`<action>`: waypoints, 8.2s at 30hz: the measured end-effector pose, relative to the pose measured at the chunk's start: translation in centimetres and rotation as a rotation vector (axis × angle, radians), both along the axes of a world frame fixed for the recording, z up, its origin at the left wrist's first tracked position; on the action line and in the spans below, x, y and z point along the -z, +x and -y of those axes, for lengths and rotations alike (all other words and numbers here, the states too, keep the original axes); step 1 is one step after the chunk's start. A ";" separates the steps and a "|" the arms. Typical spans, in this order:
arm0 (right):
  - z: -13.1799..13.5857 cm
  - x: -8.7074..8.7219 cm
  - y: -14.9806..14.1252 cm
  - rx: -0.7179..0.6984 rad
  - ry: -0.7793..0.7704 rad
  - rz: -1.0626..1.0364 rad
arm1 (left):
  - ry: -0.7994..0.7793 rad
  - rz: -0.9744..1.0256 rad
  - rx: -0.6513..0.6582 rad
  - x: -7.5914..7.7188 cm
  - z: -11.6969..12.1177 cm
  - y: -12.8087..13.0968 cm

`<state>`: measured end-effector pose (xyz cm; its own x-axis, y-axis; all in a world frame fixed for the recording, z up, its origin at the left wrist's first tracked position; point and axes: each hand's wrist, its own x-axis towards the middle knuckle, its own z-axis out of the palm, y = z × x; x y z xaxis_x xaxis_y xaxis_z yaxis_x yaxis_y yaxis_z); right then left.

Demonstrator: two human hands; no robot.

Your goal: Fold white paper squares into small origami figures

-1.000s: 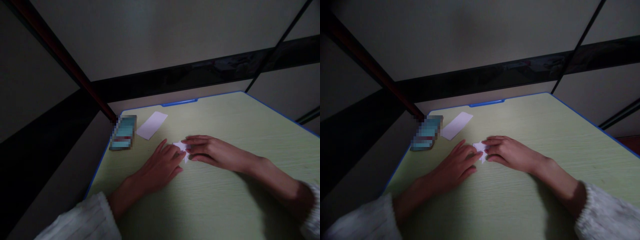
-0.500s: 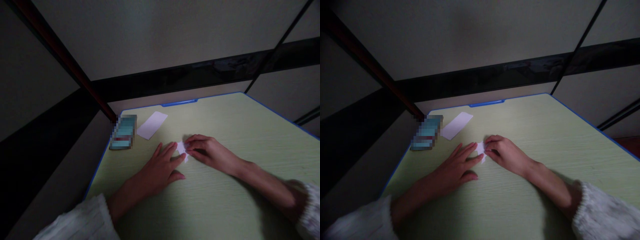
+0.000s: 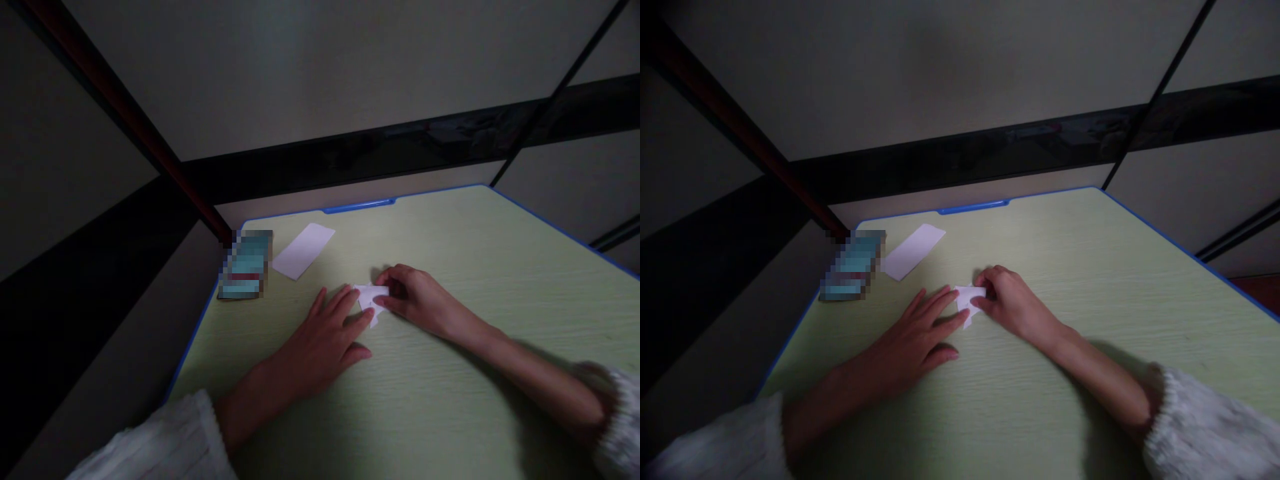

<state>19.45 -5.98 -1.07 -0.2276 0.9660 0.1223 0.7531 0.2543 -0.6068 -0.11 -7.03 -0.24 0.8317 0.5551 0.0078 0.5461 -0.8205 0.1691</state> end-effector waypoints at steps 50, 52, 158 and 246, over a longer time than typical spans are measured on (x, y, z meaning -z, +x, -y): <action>0.4 -1.6 1.0 -0.452 0.145 0.182 | -0.088 0.042 -0.008 0.3 -0.8 0.1; 0.4 -1.6 1.1 -0.460 0.144 0.188 | -0.086 0.033 -0.005 0.3 -0.9 0.1; 2.3 -1.4 0.8 -0.306 0.287 0.572 | -0.145 0.023 0.022 0.4 -1.0 0.4; 0.4 -0.1 0.7 -0.496 0.585 0.614 | -0.105 0.044 -0.013 0.5 -1.4 0.4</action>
